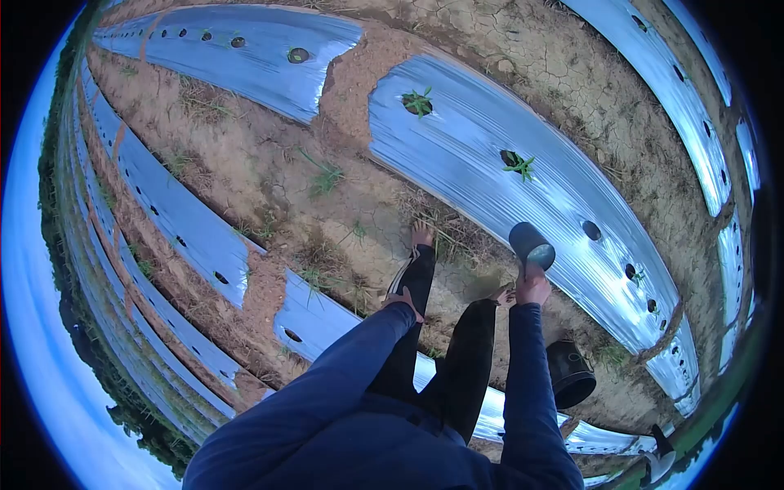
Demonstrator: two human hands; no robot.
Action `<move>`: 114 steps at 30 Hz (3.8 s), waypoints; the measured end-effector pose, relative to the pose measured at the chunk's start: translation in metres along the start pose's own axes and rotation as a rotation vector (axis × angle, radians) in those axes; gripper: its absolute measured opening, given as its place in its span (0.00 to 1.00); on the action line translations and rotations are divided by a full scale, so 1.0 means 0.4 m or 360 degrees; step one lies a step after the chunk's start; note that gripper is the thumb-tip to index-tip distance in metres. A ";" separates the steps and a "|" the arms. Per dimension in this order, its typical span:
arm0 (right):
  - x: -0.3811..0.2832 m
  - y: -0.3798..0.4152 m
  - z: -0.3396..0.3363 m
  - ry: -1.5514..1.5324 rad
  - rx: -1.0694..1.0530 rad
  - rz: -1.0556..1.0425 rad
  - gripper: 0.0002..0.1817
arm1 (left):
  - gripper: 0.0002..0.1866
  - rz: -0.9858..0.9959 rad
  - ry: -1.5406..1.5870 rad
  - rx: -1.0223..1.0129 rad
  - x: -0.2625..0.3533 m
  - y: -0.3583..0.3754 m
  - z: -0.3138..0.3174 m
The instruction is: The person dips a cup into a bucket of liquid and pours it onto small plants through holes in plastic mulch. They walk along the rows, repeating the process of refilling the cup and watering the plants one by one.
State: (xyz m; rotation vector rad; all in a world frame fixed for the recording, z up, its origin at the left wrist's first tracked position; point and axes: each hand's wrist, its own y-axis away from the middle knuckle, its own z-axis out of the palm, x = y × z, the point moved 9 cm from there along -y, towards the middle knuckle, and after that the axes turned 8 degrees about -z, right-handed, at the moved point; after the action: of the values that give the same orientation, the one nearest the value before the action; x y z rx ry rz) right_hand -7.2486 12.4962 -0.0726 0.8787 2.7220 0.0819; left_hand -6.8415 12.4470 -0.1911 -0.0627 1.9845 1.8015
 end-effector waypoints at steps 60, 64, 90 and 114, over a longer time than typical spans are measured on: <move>-0.126 -0.613 0.487 -0.0347 -0.0435 0.0389 0.23 | 0.50 0.0250 0.0095 0.0206 0.012 -0.022 -0.108; -0.125 -0.550 0.436 -0.0277 -0.0186 0.0136 0.20 | 0.51 0.0250 0.0054 0.0199 0.030 -0.011 -0.107; 1.430 0.237 0.042 -0.0061 -0.0064 0.0799 0.19 | 0.47 0.0777 -0.0982 0.0375 1.167 0.694 0.775; 1.750 0.402 -0.248 -0.0169 0.0148 0.0989 0.24 | 0.31 0.1495 -0.0897 0.0549 1.513 0.903 0.912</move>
State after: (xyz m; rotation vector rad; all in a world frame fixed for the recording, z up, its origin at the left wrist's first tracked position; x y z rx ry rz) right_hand -7.7290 13.0367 -0.1273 1.6700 2.2745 0.0308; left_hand -7.3936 13.0074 -0.0859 1.5181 1.9575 1.5971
